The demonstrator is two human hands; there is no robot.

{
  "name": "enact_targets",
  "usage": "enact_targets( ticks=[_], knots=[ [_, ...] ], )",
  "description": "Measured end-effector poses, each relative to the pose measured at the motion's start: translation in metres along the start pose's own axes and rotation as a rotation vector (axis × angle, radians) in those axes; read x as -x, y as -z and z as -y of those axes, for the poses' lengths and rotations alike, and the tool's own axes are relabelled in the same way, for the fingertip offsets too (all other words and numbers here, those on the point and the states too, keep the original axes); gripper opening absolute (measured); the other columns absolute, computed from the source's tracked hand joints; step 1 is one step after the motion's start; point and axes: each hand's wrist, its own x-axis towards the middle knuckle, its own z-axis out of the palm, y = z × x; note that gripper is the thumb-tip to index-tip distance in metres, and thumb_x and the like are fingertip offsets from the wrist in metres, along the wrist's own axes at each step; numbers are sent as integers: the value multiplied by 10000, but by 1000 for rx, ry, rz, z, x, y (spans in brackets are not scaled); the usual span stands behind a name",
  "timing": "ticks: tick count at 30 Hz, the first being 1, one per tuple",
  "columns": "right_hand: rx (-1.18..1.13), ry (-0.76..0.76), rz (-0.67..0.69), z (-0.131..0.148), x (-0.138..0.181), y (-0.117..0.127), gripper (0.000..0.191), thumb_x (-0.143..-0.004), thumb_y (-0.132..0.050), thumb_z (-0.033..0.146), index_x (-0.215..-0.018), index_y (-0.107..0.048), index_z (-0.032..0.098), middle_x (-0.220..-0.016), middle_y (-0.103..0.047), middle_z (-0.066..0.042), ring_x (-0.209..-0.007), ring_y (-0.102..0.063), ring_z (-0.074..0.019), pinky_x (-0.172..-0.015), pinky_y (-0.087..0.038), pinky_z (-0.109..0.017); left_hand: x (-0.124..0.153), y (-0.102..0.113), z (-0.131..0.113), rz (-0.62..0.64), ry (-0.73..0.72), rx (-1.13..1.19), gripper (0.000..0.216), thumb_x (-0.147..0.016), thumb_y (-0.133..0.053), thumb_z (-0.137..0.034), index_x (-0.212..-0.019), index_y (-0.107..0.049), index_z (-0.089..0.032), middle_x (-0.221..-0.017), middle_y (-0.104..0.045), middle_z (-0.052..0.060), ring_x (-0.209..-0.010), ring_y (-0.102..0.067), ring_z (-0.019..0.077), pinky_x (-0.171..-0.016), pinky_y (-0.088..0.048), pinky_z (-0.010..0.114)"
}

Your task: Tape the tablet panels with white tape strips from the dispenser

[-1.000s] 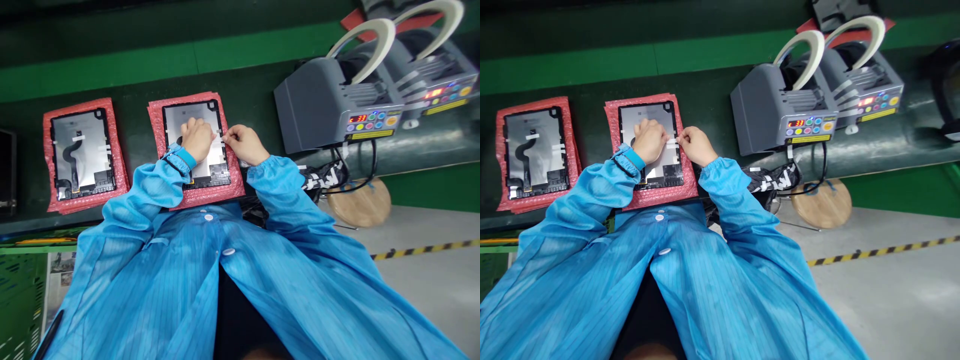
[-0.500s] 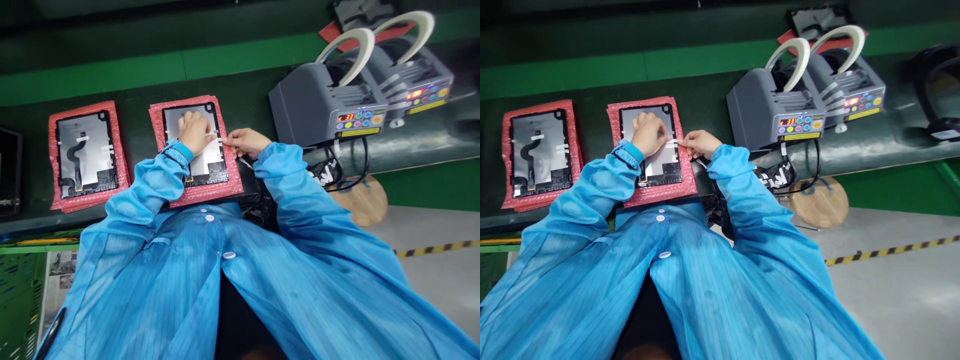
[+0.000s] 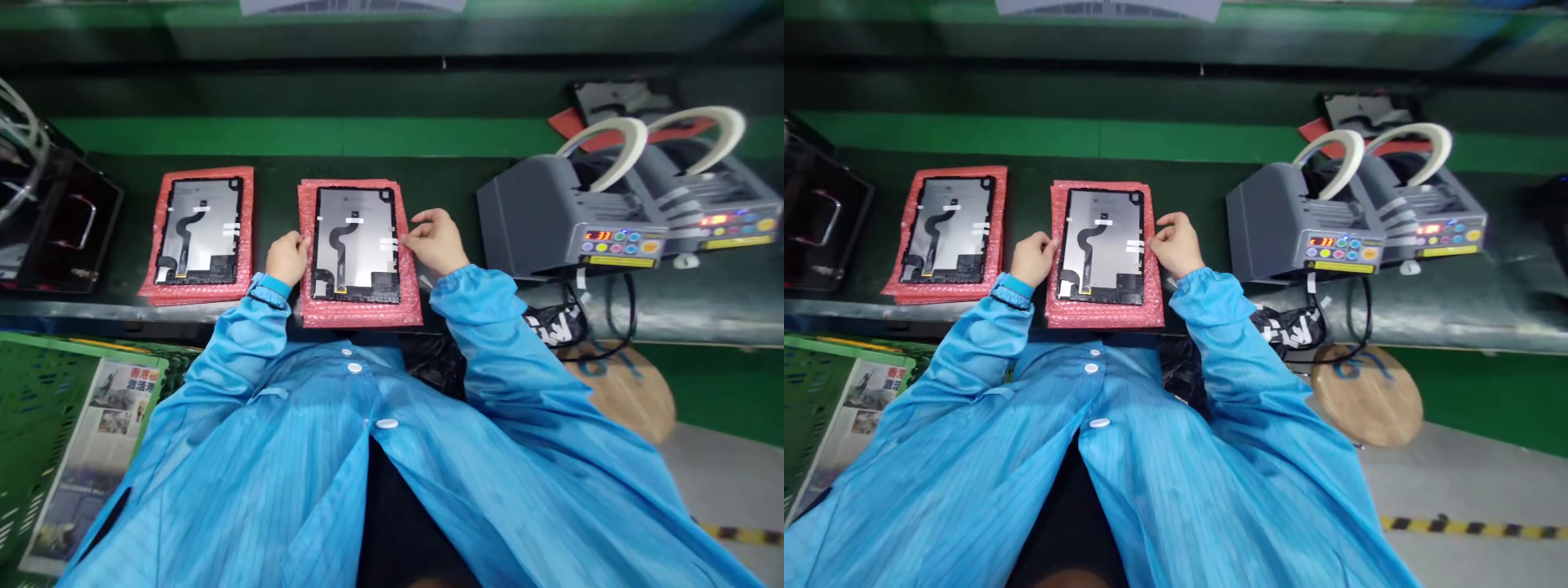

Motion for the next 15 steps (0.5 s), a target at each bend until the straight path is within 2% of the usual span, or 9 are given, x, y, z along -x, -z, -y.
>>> enact_targets(
  ticks=[3, 5, 8, 11, 13, 15],
  knots=[
    [-133, 24, -7, -4, -2, 0, 402, -638, -724, 225, -890, -411, 242, -600, -495, 72, -519, -490, -113, -510, -401, -254, 3, 0, -6, -42, -61, -38, 190, -961, -453, -253, -878, -616, -205, -1078, -704, 107, -1028, -659, 252, -834, -473, 326],
    [-245, -14, 5, 0, -5, -2, 461, -627, -760, 260, -876, -372, 248, -634, -490, 59, -564, -530, -129, -544, -453, -289, 6, 3, -11, -52, -62, -66, 202, -977, -418, -244, -970, -613, -195, -1136, -684, 131, -1056, -656, 264, -842, -475, 334],
    [-400, -58, 30, 21, -17, -19, 523, -604, -787, 213, -872, -340, 249, -705, -511, 31, -675, -600, -156, -661, -523, -345, 5, 20, -2, -57, 5, -8, 221, -997, -390, -239, -1039, -592, -162, -1053, -703, 141, -1005, -674, 270, -844, -480, 348],
    [-461, -3, 110, 58, -30, -65, 541, -594, -783, 149, -894, -344, 249, -787, -551, 12, -769, -629, -159, -741, -541, -344, -2, 59, 41, -165, 49, 148, 104, -951, -505, -230, -931, -594, -181, -965, -715, 92, -959, -671, 226, -873, -490, 317],
    [-463, 37, 202, 83, -34, -112, 537, -603, -774, 143, -904, -342, 251, -830, -576, 14, -805, -638, -159, -748, -549, -340, -8, 93, 83, -241, 81, 281, 36, -872, -613, -217, -862, -581, -201, -907, -704, 41, -881, -667, 183, -847, -509, 282],
    [-463, 12, 250, 106, -34, -163, 534, -606, -740, 90, -911, -331, 250, -838, -572, 29, -807, -638, -144, -763, -550, -327, -15, 122, 124, -255, 145, 395, 96, -801, -655, -164, -842, -574, -195, -823, -670, 12, -809, -657, 162, -804, -526, 273]
  ],
)
